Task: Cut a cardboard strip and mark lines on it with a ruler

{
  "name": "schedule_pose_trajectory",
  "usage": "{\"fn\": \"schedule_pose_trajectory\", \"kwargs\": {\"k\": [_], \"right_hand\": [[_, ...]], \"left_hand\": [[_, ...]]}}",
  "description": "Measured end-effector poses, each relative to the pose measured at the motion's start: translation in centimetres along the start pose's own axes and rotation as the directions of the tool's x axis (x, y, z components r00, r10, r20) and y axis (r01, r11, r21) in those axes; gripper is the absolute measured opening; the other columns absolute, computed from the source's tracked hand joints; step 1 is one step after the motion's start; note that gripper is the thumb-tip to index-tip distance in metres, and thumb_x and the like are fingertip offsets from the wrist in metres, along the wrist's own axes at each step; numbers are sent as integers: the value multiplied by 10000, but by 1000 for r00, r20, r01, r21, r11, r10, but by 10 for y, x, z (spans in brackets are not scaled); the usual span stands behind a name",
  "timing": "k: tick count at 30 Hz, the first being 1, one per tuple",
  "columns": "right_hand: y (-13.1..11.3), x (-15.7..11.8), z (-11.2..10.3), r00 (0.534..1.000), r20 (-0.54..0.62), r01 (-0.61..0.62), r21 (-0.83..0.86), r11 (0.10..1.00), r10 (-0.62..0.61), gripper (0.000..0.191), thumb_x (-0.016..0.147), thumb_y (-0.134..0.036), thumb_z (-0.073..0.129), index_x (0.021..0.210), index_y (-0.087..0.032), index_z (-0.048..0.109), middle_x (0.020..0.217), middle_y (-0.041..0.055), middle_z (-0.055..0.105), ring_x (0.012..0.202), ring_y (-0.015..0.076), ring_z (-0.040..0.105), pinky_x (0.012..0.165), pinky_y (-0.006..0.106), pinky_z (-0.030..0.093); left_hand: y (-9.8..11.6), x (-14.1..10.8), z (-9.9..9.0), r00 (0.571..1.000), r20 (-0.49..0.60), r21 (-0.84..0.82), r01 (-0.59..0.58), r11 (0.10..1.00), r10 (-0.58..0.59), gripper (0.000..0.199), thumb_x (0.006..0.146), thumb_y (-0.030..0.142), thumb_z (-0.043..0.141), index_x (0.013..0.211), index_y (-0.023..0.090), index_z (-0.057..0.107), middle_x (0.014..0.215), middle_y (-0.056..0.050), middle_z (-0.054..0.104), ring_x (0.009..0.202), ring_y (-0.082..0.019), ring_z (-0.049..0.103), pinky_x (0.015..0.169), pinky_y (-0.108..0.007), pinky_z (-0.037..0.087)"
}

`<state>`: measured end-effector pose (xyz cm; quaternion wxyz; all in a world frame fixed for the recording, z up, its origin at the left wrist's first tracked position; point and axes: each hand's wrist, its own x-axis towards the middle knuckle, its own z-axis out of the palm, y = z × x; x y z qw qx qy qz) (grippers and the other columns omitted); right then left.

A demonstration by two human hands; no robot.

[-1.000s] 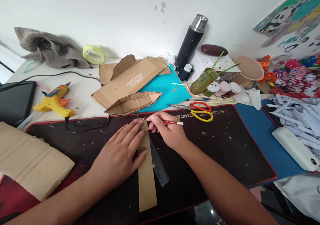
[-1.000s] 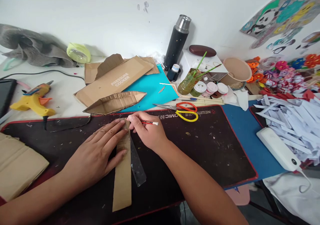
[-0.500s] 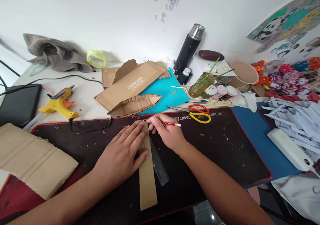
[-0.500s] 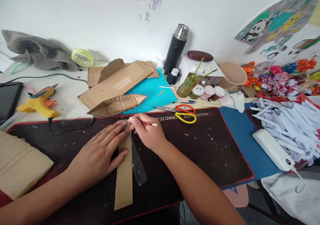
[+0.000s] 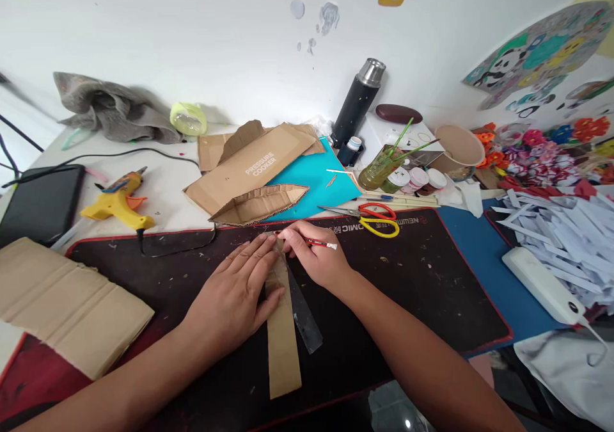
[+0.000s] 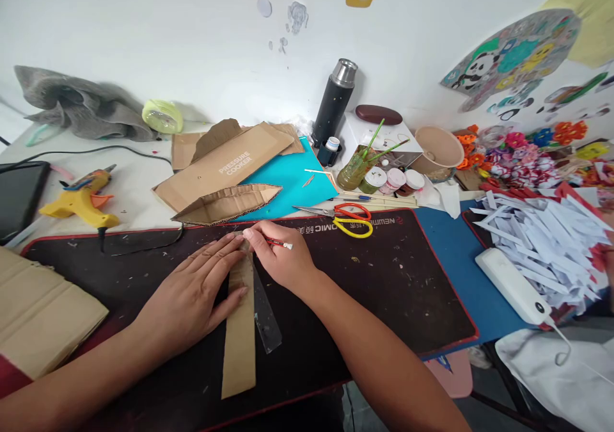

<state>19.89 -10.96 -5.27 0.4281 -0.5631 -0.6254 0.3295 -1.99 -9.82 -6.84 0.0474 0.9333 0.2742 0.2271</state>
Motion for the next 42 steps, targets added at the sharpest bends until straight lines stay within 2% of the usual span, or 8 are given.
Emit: {"fn": "schedule_pose_trajectory", "kwargs": {"k": [4,8,13,21,32,35,38,42], "right_hand": [[-5,-1,-1,999,7,46,-56,997,-46,367,1144,-462,526,903,-252,705,833,13,777,775,179,725,771,307,536],[-8,-4,-3,998,11,56,-40,998,-56,327,1138,-416,535,911,-248,700,835,11,774,772,175,720,765,304,524],[-9,-10,-5,999,25,34,-45,998,-33,381,1146,-431,514,848,-247,663,778,1,730,721,164,691,745,302,519],[-10,-27,-10,1000,21,0,5,1000,0,403,1159,-452,506,885,-237,710,758,-5,714,674,150,680,707,288,528],[-11,-50,-15,999,19,-37,58,998,36,413,1162,-430,521,877,-226,739,725,-4,721,649,143,682,697,282,547],[-9,-58,-16,998,-25,-59,102,993,62,416,1165,-435,527,889,-223,756,708,-4,722,626,138,687,677,278,557],[-7,-64,-15,989,-105,-86,152,985,103,395,1160,-474,542,964,-223,777,760,11,753,652,148,720,639,271,569],[-9,-62,-14,986,-106,-107,171,979,126,326,1137,-482,591,1090,-230,792,1014,59,834,779,171,798,664,277,605]], "left_hand": [[-1,-1,1,1000,3,10,-2,1000,2,552,1105,393,545,1583,117,533,1620,-193,624,1541,-340,574,1240,-536,522],[-1,-1,1,1000,14,14,6,1000,-6,532,1101,397,544,1563,133,552,1618,-183,629,1534,-342,582,1247,-538,514],[0,0,0,1000,16,20,3,1000,-3,523,1098,381,541,1543,107,558,1635,-201,607,1546,-348,567,1249,-545,513],[-1,1,0,1000,15,34,-19,999,19,513,1101,385,558,1508,74,575,1601,-232,630,1530,-362,580,1228,-548,528],[-1,-1,1,1000,11,44,-22,999,22,468,1115,396,531,1470,98,595,1615,-219,622,1527,-347,585,1237,-530,517],[-1,0,1,1000,16,65,-24,998,23,465,1122,400,516,1468,99,593,1616,-214,622,1529,-339,582,1240,-519,507],[0,0,0,999,27,105,-38,994,35,475,1127,410,500,1448,79,611,1594,-222,639,1506,-350,596,1210,-519,514],[5,2,-5,999,19,201,-41,979,38,443,1126,413,501,1355,81,685,1493,-221,707,1385,-382,663,1114,-531,536]]}}
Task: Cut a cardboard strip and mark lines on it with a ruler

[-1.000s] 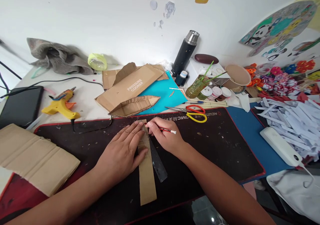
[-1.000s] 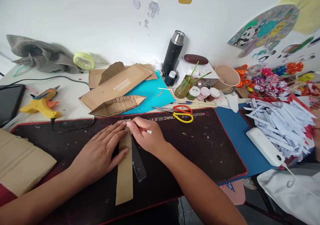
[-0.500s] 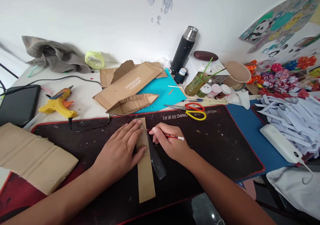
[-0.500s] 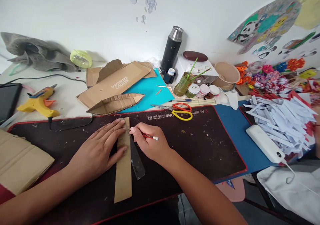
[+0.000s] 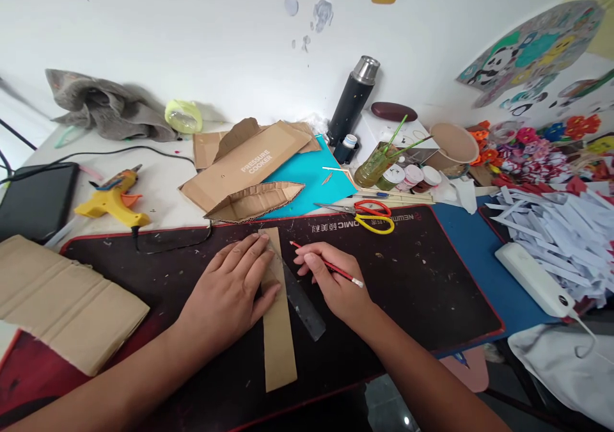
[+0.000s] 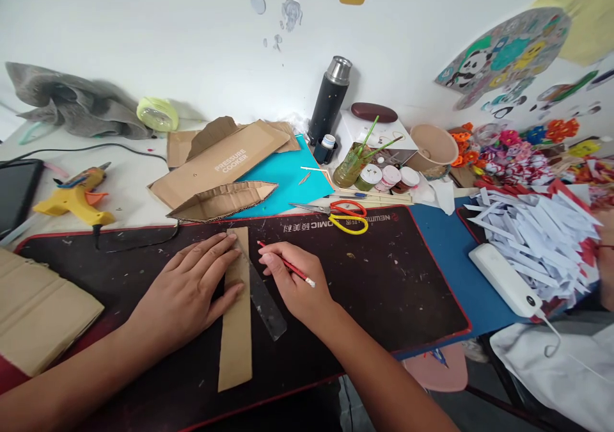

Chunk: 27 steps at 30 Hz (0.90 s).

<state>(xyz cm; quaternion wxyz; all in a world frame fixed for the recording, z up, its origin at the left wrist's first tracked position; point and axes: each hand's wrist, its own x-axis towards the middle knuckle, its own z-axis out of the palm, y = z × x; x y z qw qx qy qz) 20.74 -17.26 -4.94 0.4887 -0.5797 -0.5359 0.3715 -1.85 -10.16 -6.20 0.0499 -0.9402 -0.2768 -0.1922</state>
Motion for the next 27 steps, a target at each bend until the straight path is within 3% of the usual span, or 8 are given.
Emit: {"fn": "schedule_pose_trajectory", "kwargs": {"k": [6,9,13,24,27], "right_hand": [[-1,15,9,998,62,-23,-6,1000,23,281,1136,-460,597,1220,-269,786,1221,63,831,1037,228,833,739,294,652],[3,23,13,996,94,-8,-13,1000,9,283,1131,-461,601,1257,-285,783,1281,61,817,1069,236,826,742,301,661],[6,30,12,992,126,-25,53,998,18,302,1134,-481,598,1286,-293,778,1296,57,811,1017,226,837,765,312,668],[6,40,12,981,190,34,-16,999,-30,333,1150,-485,570,1341,-306,777,1324,58,797,1122,239,803,906,347,679],[5,40,13,981,190,42,-19,999,-37,346,1155,-490,558,1342,-303,782,1318,62,803,1129,241,802,921,354,679]], "left_hand": [[6,0,-6,1000,2,115,11,993,-11,452,1130,436,494,1271,96,756,1273,-207,776,1112,-374,714,903,-506,560],[7,-2,-7,1000,25,129,4,992,-7,458,1132,460,491,1277,124,766,1240,-200,772,1054,-351,708,857,-482,559],[7,-8,-8,999,35,92,-11,996,8,538,1110,563,527,1321,125,757,1307,-211,754,1133,-372,689,913,-485,572],[14,-18,-2,998,45,-39,-41,998,43,491,1117,476,554,1406,121,735,1501,-182,707,1305,-380,657,1069,-496,548],[14,-16,-5,998,56,-41,-32,999,35,480,1118,493,559,1406,155,742,1441,-156,743,1239,-363,686,1024,-492,560]]}}
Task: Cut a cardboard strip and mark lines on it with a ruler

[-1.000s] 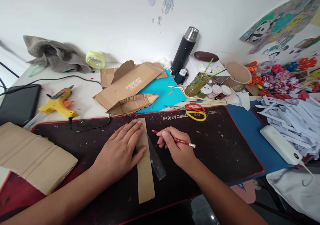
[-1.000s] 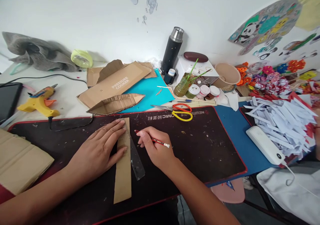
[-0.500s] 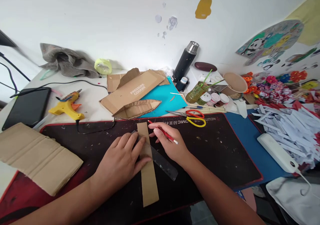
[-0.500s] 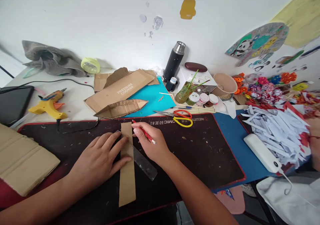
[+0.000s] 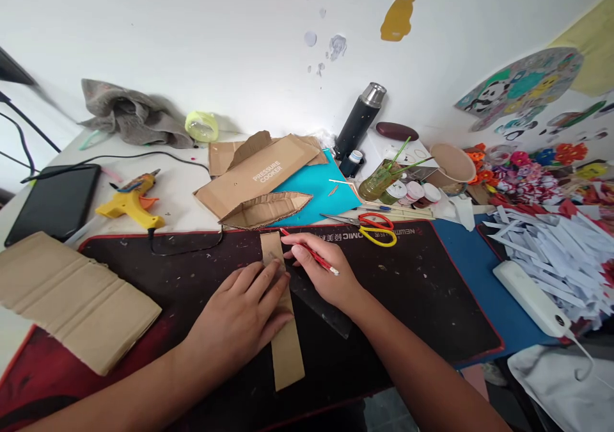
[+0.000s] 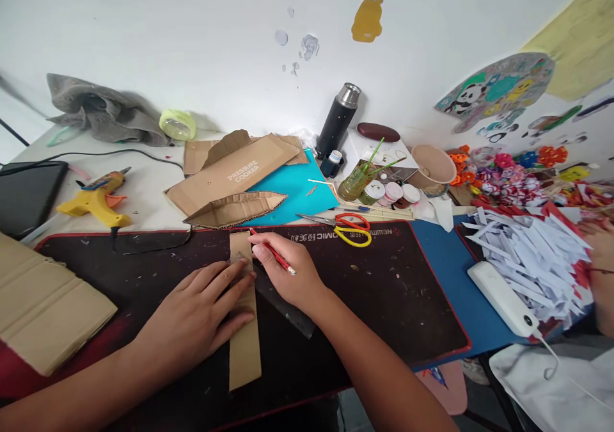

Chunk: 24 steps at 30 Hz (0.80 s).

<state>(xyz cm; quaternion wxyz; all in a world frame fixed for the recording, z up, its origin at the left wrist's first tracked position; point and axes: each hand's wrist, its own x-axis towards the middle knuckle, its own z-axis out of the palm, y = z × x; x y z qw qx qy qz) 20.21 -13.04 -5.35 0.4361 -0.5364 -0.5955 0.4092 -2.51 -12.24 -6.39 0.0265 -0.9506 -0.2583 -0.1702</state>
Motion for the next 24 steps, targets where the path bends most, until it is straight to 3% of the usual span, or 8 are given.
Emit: {"fn": "schedule_pose_trajectory", "kwargs": {"k": [4,13,19,24], "right_hand": [[-1,-3,1,999,-33,0,7,1000,0,324,1151,-483,572,1315,-304,787,1304,62,815,1191,258,797,971,381,676],[-9,1,3,1000,23,8,-45,999,-7,286,1146,-409,569,1286,-285,784,1338,58,821,1234,254,797,1038,396,647],[-8,4,-1,997,74,36,-98,995,-29,283,1141,-390,568,1272,-264,786,1302,67,837,1214,256,803,1081,425,618],[-2,2,0,998,37,49,-66,997,-47,306,1144,-429,561,1249,-264,796,1269,69,844,1183,246,809,1032,396,638]], "left_hand": [[3,0,-4,1000,-2,16,-22,1000,22,468,1139,459,524,1415,145,733,1314,-151,789,1159,-327,717,983,-463,577],[16,-5,-1,990,-19,-104,-138,985,136,457,1099,519,614,1389,186,733,1417,-129,752,1293,-302,680,1065,-416,574],[12,-1,-4,990,-67,-94,-130,987,124,289,1119,359,588,1271,197,771,1258,-83,805,1159,-262,715,1006,-390,573],[6,0,-7,989,-19,-24,-147,989,146,344,1094,246,572,1401,189,717,1320,-107,790,1217,-265,716,1006,-391,570]]}}
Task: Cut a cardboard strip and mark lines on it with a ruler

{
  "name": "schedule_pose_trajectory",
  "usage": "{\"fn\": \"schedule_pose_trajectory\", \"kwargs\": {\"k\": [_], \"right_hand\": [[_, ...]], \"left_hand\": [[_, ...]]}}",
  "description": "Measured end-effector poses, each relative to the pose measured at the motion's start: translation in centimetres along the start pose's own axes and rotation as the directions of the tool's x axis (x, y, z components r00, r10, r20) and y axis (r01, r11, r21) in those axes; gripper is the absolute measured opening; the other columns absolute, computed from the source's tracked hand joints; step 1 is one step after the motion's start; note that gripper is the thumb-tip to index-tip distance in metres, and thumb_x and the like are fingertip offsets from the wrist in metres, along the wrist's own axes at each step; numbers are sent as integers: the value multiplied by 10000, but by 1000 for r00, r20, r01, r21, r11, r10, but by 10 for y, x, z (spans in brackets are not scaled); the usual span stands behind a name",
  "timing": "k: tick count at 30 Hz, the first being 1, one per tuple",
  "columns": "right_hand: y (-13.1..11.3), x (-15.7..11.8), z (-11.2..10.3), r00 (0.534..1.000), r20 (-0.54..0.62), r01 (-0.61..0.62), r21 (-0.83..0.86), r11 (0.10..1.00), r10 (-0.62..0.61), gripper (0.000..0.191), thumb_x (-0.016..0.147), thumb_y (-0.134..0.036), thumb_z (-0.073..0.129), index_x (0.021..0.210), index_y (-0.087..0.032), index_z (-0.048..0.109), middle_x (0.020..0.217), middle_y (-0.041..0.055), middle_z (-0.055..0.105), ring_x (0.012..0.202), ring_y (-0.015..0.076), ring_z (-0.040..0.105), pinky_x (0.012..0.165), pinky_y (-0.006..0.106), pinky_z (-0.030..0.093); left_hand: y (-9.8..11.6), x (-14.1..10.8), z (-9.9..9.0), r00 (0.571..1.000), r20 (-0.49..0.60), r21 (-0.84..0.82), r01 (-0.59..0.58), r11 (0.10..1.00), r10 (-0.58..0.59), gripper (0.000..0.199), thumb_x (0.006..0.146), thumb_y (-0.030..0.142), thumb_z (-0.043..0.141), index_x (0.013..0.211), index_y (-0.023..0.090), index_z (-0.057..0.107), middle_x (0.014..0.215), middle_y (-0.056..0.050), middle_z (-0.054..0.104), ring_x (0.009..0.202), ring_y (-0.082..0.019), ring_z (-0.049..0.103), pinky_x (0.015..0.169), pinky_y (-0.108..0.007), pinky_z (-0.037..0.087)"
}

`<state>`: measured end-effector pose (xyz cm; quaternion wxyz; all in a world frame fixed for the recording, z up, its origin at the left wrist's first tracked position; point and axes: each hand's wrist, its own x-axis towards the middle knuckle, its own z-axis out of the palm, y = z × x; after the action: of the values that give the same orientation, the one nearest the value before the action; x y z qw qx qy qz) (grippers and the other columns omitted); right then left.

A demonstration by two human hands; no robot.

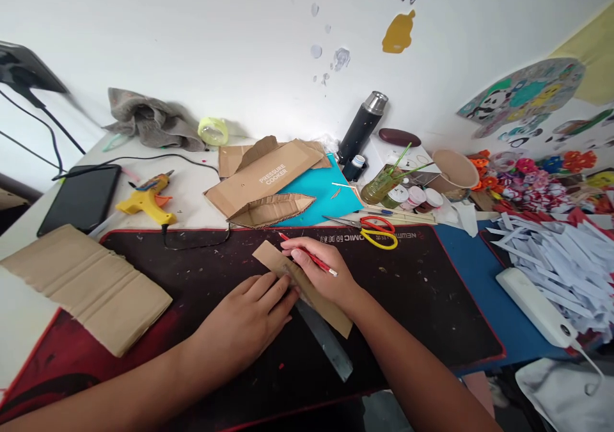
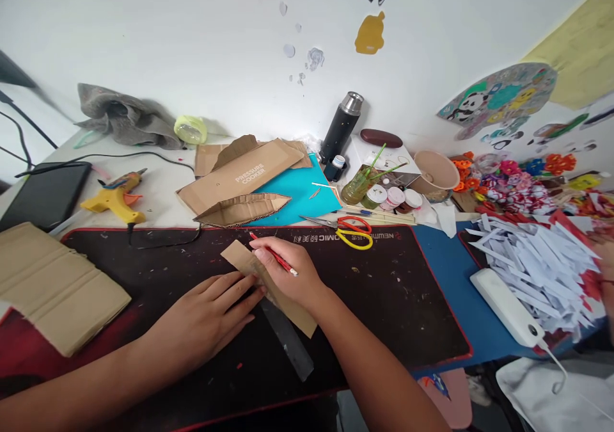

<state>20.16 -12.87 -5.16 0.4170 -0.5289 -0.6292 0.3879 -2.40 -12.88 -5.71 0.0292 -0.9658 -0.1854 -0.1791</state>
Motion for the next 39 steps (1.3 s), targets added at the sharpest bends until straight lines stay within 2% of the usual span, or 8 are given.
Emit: {"fn": "schedule_pose_trajectory", "kwargs": {"k": [5,9,13,17,22,26,32,39], "right_hand": [[4,-1,2,999,-39,-3,46,999,4,302,1134,-462,590,1212,-268,807,1220,69,850,1125,241,819,988,381,655],[6,-1,2,999,-41,-17,76,997,20,306,1127,-483,601,1208,-273,808,1210,66,850,1098,235,822,966,374,665],[7,-2,2,999,-35,-5,45,999,6,296,1129,-467,594,1204,-280,811,1216,65,851,1132,242,815,1004,383,651],[7,-1,2,999,-35,6,37,999,-5,260,1125,-418,600,1201,-284,809,1217,56,852,1136,239,816,1029,387,638],[7,-1,3,999,-50,9,29,1000,-8,253,1124,-420,602,1186,-291,811,1211,47,852,1113,234,817,1043,391,628],[7,-1,3,998,-57,18,16,1000,-17,244,1117,-409,608,1182,-289,811,1194,45,855,1103,233,817,1041,392,628],[5,-1,3,998,-56,5,12,1000,-4,225,1110,-380,613,1177,-297,811,1201,38,856,1110,234,816,1030,393,629],[0,-2,3,998,-59,-7,-10,1000,7,215,1104,-357,618,1164,-294,815,1201,32,856,1111,230,811,1023,383,621]], "left_hand": [[-1,-5,-1,995,95,59,3,998,-8,411,1068,227,578,1460,174,687,1432,-153,748,1338,-301,684,1065,-419,552],[-2,-11,-2,995,72,68,70,995,-75,388,1120,296,553,1466,199,700,1426,-148,757,1337,-294,697,1094,-412,544],[-13,-19,-1,986,20,50,164,985,-165,413,1138,348,528,1492,210,690,1540,-159,693,1415,-318,659,1153,-450,536],[-24,-23,-1,985,40,57,168,984,-170,433,1151,387,505,1510,213,673,1555,-156,683,1417,-332,658,1120,-469,578],[-26,-20,-3,989,93,73,105,992,-112,462,1073,207,610,1531,247,651,1522,-177,686,1441,-346,637,1132,-468,585],[-22,-21,-3,992,102,129,56,990,-69,490,1038,111,568,1507,215,665,1491,-188,698,1415,-352,653,1074,-453,617],[-19,-28,3,993,31,86,114,990,-117,439,1133,291,544,1551,196,638,1534,-212,675,1456,-388,630,1047,-487,639],[-24,-30,2,996,25,63,82,995,-84,506,1138,490,531,1520,188,669,1528,-188,693,1436,-390,646,1028,-484,659]]}}
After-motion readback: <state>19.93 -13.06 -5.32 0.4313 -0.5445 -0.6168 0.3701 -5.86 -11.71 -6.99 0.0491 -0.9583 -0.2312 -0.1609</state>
